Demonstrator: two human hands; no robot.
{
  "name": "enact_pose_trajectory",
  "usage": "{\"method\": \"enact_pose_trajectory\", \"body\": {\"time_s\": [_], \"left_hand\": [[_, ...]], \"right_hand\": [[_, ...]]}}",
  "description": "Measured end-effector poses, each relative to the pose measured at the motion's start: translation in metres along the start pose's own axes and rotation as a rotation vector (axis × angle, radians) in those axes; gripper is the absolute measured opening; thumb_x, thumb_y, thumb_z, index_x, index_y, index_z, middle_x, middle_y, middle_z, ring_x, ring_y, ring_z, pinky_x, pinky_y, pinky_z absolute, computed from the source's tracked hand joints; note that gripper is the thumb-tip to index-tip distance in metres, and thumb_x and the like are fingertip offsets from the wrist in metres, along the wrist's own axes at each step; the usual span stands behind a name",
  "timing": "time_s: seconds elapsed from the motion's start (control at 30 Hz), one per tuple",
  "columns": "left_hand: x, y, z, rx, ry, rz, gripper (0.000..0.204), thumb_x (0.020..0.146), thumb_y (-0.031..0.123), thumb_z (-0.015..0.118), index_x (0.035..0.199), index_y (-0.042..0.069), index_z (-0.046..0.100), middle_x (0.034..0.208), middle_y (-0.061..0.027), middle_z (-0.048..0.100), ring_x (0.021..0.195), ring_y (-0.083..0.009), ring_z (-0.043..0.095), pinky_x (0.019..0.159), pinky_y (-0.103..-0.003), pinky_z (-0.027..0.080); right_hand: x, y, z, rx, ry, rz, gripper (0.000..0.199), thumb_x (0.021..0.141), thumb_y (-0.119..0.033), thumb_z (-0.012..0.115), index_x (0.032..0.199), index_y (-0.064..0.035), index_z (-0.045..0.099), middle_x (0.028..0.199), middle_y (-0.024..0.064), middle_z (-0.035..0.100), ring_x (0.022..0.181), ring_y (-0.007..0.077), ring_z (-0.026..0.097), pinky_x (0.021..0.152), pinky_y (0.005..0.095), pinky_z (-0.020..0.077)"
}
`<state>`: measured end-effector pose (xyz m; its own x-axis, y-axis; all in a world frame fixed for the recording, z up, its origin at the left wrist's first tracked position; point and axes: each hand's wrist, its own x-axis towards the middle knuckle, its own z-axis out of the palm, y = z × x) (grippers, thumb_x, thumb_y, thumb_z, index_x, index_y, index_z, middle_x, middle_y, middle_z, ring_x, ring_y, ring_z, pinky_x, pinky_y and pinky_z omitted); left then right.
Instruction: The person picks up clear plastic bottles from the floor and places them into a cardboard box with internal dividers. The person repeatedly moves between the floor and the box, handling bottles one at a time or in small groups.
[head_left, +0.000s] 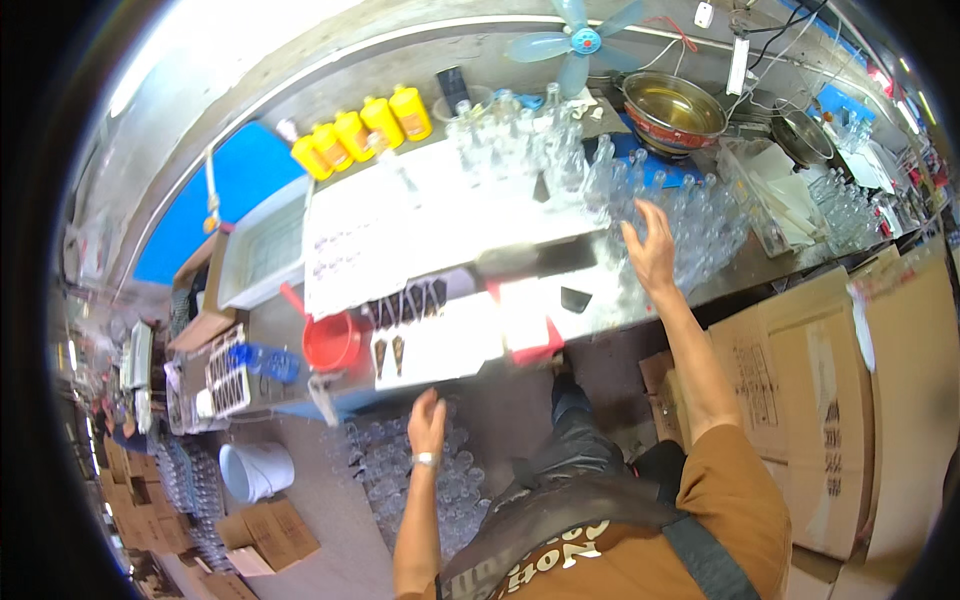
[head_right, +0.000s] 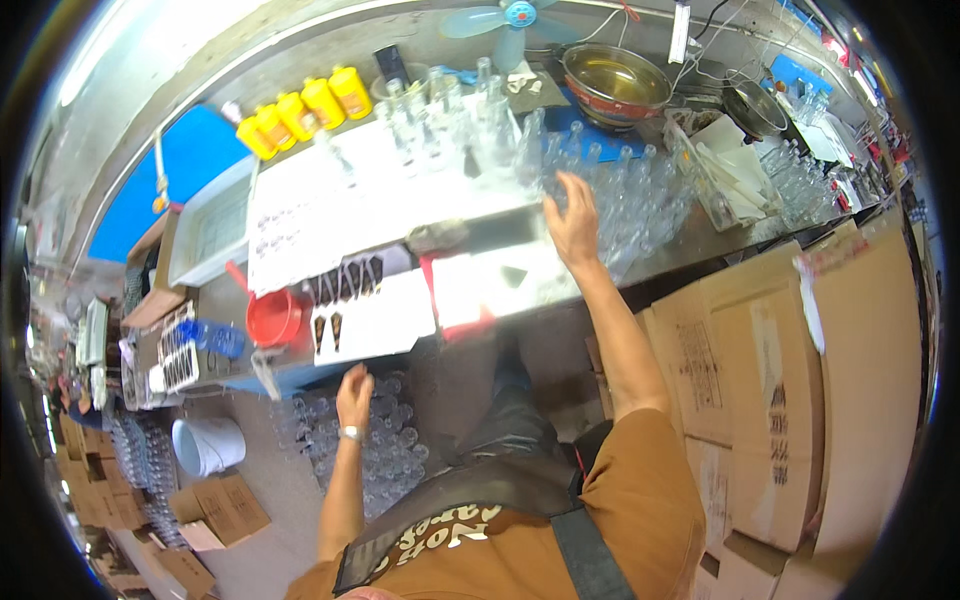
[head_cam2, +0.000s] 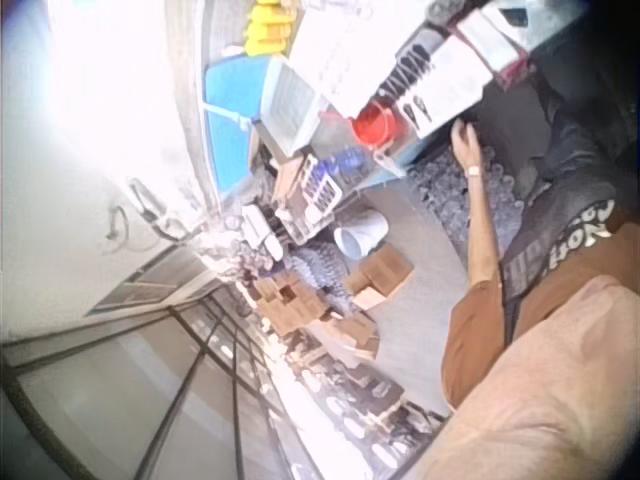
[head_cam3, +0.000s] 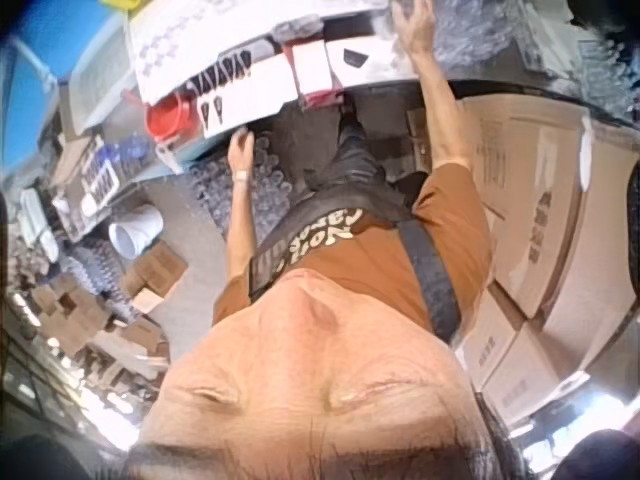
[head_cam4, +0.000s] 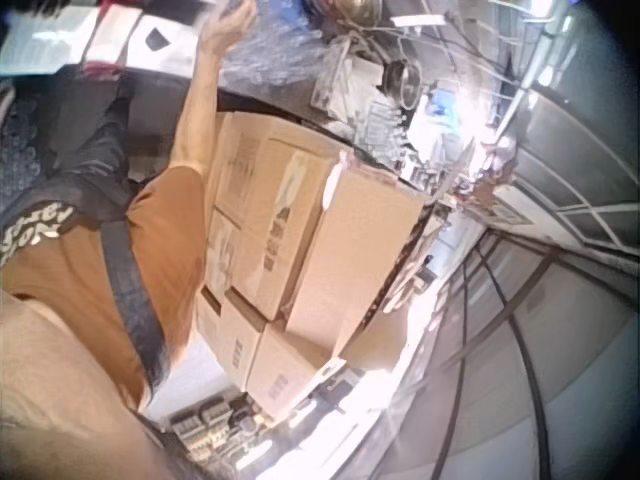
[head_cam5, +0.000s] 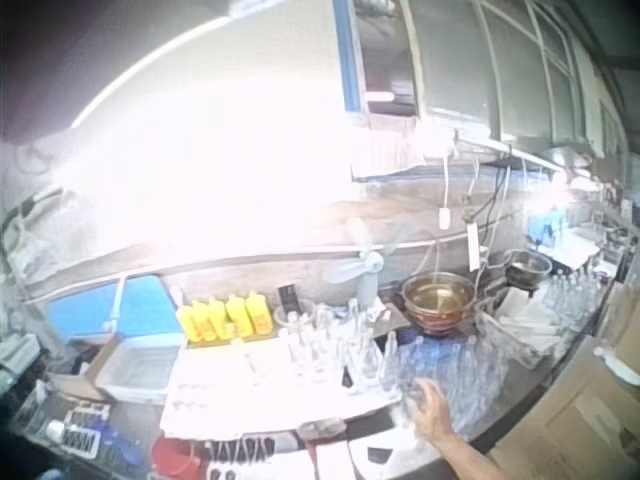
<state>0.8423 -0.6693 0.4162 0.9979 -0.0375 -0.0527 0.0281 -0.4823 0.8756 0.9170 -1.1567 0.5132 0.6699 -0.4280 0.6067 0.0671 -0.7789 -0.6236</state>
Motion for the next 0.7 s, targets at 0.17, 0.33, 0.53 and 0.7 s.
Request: {"method": "enact_pose_trajectory", "body": {"time_s": [0.17, 0.33, 0.53, 0.7], "left_hand": [[0.224, 0.246, 0.146, 0.046, -0.071, 0.556, 0.042, 0.088, 0.010, 0.066, 0.129, 0.002, 0.057, 0.125, -0.0170, 0.061, 0.116, -0.0284, 0.059, 0.097, -0.036, 0.047], [0.339, 0.320, 0.259, 0.049, 0.136, 0.743, 0.049, 0.081, 0.007, 0.069, 0.128, 0.003, 0.055, 0.131, -0.0213, 0.054, 0.120, -0.0372, 0.053, 0.101, -0.043, 0.043], [0.361, 0.279, 0.291, -0.049, 0.245, 0.589, 0.039, 0.086, 0.002, 0.064, 0.125, 0.004, 0.061, 0.117, -0.0149, 0.057, 0.098, -0.0254, 0.061, 0.086, -0.036, 0.050], [0.377, 0.310, 0.283, -0.022, 0.260, 0.580, 0.041, 0.087, 0.004, 0.065, 0.127, 0.006, 0.060, 0.122, -0.0156, 0.056, 0.100, -0.0257, 0.061, 0.076, -0.035, 0.051]], "right_hand": [[0.135, 0.037, 0.075, 0.002, 0.029, -0.011, 0.046, 0.081, -0.018, 0.072, 0.122, -0.0022, 0.057, 0.125, 0.0189, 0.057, 0.117, 0.0353, 0.054, 0.100, 0.0409, 0.0444], [0.142, 0.057, 0.122, 0.142, 0.019, 0.007, 0.013, 0.087, -0.008, 0.068, 0.099, -0.0036, 0.068, 0.100, 0.0111, 0.065, 0.076, 0.0222, 0.064, 0.068, 0.0308, 0.0522], [0.184, 0.017, 0.122, 0.162, -0.045, 0.132, 0.028, 0.084, -0.009, 0.070, 0.110, -0.0020, 0.065, 0.106, 0.0143, 0.065, 0.082, 0.0267, 0.065, 0.070, 0.0339, 0.0542], [0.197, 0.036, 0.138, 0.007, -0.450, 0.259, 0.026, 0.083, -0.013, 0.067, 0.106, -0.0030, 0.061, 0.102, 0.0201, 0.067, 0.092, 0.0397, 0.064, 0.079, 0.0463, 0.0518]]}}
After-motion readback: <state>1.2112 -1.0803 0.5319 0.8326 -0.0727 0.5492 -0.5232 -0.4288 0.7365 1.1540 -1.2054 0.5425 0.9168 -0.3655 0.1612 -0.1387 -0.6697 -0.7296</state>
